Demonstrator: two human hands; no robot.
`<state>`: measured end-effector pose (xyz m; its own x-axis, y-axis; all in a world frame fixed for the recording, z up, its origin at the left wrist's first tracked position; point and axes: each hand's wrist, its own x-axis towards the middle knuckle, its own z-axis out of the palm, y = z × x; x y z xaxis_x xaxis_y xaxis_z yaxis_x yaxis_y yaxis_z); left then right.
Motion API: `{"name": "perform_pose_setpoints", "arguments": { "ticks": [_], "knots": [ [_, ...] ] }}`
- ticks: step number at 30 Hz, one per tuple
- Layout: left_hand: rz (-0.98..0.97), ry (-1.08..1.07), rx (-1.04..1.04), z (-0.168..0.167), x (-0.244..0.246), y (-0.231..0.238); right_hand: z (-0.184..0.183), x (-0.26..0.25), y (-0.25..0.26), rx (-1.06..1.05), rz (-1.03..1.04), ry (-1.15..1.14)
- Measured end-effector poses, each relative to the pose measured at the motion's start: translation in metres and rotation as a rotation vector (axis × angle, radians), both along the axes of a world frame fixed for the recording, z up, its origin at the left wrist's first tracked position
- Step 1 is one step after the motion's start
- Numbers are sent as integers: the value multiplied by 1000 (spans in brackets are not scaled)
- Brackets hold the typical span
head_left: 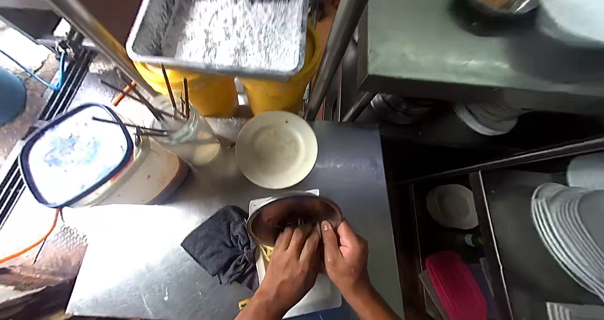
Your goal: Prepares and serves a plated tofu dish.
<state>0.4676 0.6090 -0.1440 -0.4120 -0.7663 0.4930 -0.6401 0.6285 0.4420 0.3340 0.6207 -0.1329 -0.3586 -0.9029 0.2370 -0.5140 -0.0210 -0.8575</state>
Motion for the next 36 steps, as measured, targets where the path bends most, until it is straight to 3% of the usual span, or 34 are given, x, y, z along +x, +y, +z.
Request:
{"name": "perform_pose_setpoints", "arguments": {
  "ticks": [5, 8, 11, 15, 18, 21, 23, 25, 27, 31, 36],
  "knots": [
    [77, -130, -5, 16, 20, -4, 1, 5, -7, -81, -1, 63],
    [-21, 0, 164, 12, 23, 8, -3, 13, -12, -69, -31, 92],
    [-11, 101, 264, 15, 45, 23, -3, 4, -25, 141, -146, 23],
    [26, -18, 261, 3, 72, 22, -3, -41, -47, 540, -265, -210],
    [-106, -142, 221, -5, 69, 11, -26, -70, -49, 644, -352, -380],
    [-121, -129, 257, -7, 68, -7, -29, -83, -43, 713, -344, -503],
    [-113, -125, 332, -3, 71, -14, -17, -88, -34, 820, -260, -360],
    [-117, -140, 380, 0, 73, -12, 6, -86, -20, 873, -149, -24],
    [-145, -138, 405, 3, 74, -6, 17, -74, 0, 702, -21, 242],
    [-200, -118, 413, 8, 81, 4, 4, -27, 28, 308, 383, 392],
    [-99, -90, 422, 9, 93, 2, -15, -9, 48, 127, 449, 485]
  ]
}}
